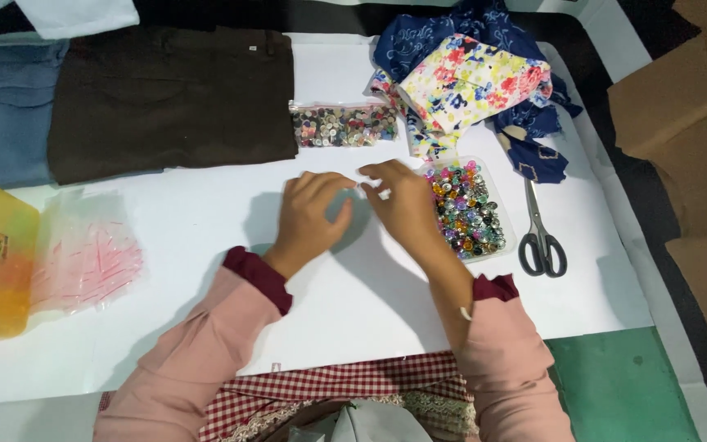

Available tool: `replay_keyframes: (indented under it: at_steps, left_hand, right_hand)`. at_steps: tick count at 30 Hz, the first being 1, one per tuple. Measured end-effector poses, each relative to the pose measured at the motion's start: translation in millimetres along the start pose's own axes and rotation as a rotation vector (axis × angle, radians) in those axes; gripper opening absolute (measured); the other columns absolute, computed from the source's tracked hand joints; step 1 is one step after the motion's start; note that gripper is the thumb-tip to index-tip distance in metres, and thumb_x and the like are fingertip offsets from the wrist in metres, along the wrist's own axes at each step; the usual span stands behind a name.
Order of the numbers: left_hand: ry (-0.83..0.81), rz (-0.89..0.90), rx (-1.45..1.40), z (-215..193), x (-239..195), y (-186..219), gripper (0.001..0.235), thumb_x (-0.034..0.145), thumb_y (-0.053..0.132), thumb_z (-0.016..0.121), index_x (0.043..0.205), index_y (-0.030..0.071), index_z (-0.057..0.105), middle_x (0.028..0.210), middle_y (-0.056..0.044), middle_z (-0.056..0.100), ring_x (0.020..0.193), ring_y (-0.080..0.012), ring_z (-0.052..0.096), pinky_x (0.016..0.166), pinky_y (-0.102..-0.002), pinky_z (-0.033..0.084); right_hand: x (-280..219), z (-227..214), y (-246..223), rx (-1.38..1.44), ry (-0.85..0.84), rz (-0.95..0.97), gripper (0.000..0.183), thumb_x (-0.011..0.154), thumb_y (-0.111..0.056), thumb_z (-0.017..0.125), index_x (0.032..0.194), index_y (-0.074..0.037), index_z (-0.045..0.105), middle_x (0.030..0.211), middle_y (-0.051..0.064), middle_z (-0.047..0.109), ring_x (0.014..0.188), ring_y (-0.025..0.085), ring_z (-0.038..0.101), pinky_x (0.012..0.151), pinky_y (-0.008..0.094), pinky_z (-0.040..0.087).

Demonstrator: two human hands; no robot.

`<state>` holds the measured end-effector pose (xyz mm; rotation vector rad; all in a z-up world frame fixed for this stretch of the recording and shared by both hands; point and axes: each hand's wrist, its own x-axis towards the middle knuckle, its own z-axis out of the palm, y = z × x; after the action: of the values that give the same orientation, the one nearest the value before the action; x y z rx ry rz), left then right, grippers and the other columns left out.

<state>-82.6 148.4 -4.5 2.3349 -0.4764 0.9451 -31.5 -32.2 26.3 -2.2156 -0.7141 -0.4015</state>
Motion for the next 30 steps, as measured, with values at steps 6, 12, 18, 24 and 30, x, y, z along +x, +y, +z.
replay_keyframes:
  at_steps: [6, 12, 18, 24, 30]
  left_hand:
    - [-0.055, 0.001, -0.066, 63.3, 30.3, 43.4, 0.021, 0.085, 0.016, 0.076, 0.105, 0.022, 0.073, 0.1, 0.004, 0.068, 0.093, -0.0177, 0.06, 0.083, -0.038, 0.047]
    - [-0.294, -0.175, 0.041, 101.4, 57.9, 60.3, 0.012, 0.083, 0.017, 0.076, 0.092, 0.01, 0.08, 0.11, -0.004, 0.059, 0.105, -0.0221, 0.044, 0.087, -0.04, 0.036]
    - [-0.357, -0.191, 0.128, 115.2, 69.5, 64.6, 0.011, 0.077, 0.014, 0.076, 0.081, 0.006, 0.081, 0.129, -0.013, 0.057, 0.125, -0.034, 0.04, 0.095, -0.046, 0.032]
    - [-0.384, -0.165, 0.191, 131.7, 67.6, 71.0, 0.007, 0.078, 0.005, 0.072, 0.074, 0.007, 0.077, 0.126, -0.013, 0.053, 0.128, -0.0362, 0.037, 0.098, -0.05, 0.025]
    - [-0.342, -0.132, 0.195, 147.6, 60.0, 60.7, 0.013, 0.081, 0.004, 0.07, 0.069, 0.009, 0.071, 0.113, -0.01, 0.053, 0.123, -0.0341, 0.041, 0.096, -0.047, 0.027]
  right_hand:
    - [-6.4, -69.5, 51.9, -0.232, -0.01, 0.178, 0.02, 0.084, -0.002, 0.079, 0.099, -0.014, 0.081, 0.08, 0.007, 0.073, 0.068, 0.024, 0.071, 0.064, 0.033, 0.057]
    - [-18.8, -79.5, 66.0, -0.17, -0.156, 0.319, 0.021, 0.084, 0.001, 0.077, 0.099, -0.012, 0.083, 0.08, 0.014, 0.075, 0.076, 0.033, 0.074, 0.072, 0.041, 0.059]
    - [-18.2, -74.3, 60.3, -0.249, -0.237, 0.348, 0.022, 0.081, -0.002, 0.079, 0.102, -0.008, 0.083, 0.083, 0.015, 0.075, 0.081, 0.031, 0.075, 0.074, 0.039, 0.06]
    - [-26.1, -63.1, 93.4, -0.337, -0.259, 0.321, 0.026, 0.079, -0.005, 0.079, 0.104, -0.006, 0.082, 0.084, 0.014, 0.073, 0.083, 0.033, 0.072, 0.072, 0.041, 0.06]
    - [-26.3, -65.6, 90.2, -0.327, -0.235, 0.308, 0.025, 0.08, -0.006, 0.077, 0.104, -0.006, 0.081, 0.084, 0.014, 0.072, 0.084, 0.035, 0.072, 0.072, 0.042, 0.059]
